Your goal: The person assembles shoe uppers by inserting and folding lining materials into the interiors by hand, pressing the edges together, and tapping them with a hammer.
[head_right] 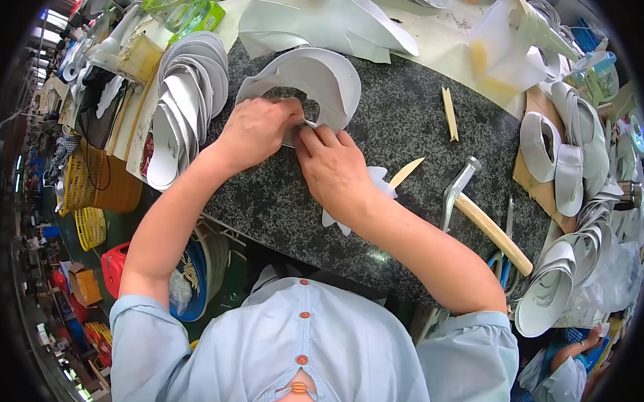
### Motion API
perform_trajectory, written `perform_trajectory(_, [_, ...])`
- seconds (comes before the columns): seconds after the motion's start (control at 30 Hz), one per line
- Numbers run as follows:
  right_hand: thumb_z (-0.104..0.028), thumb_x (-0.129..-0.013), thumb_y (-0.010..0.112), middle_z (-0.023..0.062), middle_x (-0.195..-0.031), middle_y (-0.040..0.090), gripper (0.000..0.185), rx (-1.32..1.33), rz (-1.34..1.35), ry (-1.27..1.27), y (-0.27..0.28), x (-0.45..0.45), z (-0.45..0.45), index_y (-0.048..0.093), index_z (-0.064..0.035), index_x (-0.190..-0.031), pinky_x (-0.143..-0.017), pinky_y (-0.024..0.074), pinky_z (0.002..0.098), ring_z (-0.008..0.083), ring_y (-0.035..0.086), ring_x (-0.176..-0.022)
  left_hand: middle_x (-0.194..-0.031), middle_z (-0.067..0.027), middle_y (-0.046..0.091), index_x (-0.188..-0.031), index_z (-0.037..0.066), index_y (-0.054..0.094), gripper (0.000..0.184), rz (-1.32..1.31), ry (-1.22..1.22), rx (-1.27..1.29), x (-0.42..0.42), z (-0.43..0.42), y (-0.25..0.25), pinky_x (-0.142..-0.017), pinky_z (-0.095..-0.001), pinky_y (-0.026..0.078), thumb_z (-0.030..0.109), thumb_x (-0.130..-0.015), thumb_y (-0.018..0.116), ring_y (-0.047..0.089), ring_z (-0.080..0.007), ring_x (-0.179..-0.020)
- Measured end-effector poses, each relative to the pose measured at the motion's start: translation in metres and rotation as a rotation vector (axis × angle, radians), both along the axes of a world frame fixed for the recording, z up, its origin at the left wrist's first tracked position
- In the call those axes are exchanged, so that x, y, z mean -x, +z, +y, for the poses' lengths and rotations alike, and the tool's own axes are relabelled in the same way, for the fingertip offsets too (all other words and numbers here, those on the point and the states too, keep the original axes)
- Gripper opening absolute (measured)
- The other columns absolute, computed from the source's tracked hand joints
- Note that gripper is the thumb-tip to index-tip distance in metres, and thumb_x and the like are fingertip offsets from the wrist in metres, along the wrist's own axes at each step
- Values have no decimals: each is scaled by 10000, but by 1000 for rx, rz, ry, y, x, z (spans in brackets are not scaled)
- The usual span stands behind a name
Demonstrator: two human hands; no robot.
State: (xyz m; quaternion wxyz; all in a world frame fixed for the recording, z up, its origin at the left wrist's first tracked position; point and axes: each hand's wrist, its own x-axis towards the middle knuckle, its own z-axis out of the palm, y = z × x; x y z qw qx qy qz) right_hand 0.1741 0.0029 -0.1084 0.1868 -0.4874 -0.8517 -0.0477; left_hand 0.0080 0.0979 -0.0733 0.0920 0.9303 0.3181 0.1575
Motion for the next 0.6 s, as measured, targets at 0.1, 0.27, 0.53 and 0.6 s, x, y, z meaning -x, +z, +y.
perform_trajectory(0.1, [-131,-765,603,60,-1121,551,440,35,13,-33,0,4,-1,612,5,-1183,-860,435,329,217,518,-1043,-714,-162,653,-917,74,617,64,-43,1,1,3,-1,-3,-635,-472,503,111,-890,571,650,-380,-702])
perform_trajectory(0.27, [-125,-770,597,69,-1123,547,442,55,-19,-66,-2,8,-2,612,13,-1190,-872,430,321,219,515,-1061,-697,-158,651,-922,78,617,66,-45,3,-41,4,-5,-5,-624,-468,503,107,-897,563,655,-370,-689])
perform_trajectory(0.53, [-122,-783,605,119,-1120,584,416,121,127,180,2,-22,-11,618,42,-1165,-885,494,381,281,571,-1019,-887,-86,669,-973,86,643,189,99,-62,-165,19,-29,-17,-667,-395,523,70,-789,603,676,-281,-818])
perform_trajectory(0.6, [-83,-785,602,149,-1129,597,378,190,140,199,7,-32,-21,622,37,-1143,-874,532,411,323,610,-989,-881,-77,672,-1012,67,655,236,41,-100,-234,16,-35,-17,-672,-393,522,93,-783,606,680,-270,-817])
